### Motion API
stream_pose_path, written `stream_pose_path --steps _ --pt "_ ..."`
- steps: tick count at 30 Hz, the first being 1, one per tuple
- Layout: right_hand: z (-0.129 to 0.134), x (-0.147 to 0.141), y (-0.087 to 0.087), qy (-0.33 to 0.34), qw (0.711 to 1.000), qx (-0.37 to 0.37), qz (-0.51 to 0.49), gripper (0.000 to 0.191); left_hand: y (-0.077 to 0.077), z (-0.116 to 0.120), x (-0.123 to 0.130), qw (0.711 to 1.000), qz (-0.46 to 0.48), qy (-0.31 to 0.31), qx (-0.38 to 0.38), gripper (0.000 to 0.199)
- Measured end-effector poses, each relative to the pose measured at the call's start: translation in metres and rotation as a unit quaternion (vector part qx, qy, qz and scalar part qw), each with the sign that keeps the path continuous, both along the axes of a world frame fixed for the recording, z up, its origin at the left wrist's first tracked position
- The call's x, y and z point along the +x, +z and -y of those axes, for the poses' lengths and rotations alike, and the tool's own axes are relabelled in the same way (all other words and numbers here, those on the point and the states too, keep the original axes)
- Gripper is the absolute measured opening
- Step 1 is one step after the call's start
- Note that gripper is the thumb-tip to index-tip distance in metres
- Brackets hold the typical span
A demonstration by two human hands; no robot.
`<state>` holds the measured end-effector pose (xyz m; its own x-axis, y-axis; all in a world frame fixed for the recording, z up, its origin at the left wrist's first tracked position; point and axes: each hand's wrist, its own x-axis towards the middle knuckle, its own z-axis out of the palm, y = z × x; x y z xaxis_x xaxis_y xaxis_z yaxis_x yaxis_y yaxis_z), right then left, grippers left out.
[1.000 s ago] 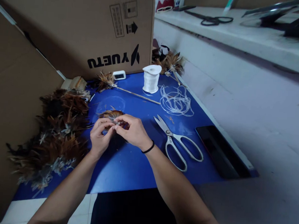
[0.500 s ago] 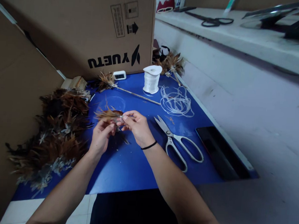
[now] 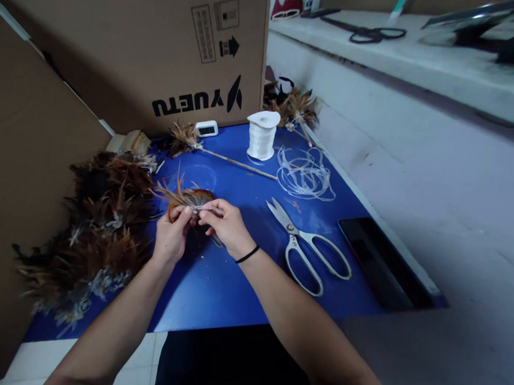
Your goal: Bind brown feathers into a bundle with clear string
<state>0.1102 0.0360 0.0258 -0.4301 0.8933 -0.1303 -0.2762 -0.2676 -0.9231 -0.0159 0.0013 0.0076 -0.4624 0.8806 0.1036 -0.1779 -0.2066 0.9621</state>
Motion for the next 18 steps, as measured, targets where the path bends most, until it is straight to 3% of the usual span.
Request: stream_pose_path --steps 3,6,10,18 --pt "-0.004 0.004 0.002 -0.055 0.991 0.091 0.083 0.022 0.000 -0.002 -0.004 1.000 -0.025 0.004 0.009 0.020" --pt "-0.007 0.008 0.004 -0.049 0.983 0.141 0.103 0.031 0.000 -0.003 -0.005 1.000 -0.023 -0.012 0.006 0.022" --pt "-0.008 0.009 0.002 -0.033 0.981 0.162 0.098 0.023 0.000 -0.003 -0.006 0.999 -0.003 -0.035 0.000 0.025" --pt "-0.017 0.014 0.002 -0.102 0.970 0.185 0.124 0.017 0.000 -0.005 -0.009 0.995 0.028 -0.090 -0.027 0.029"
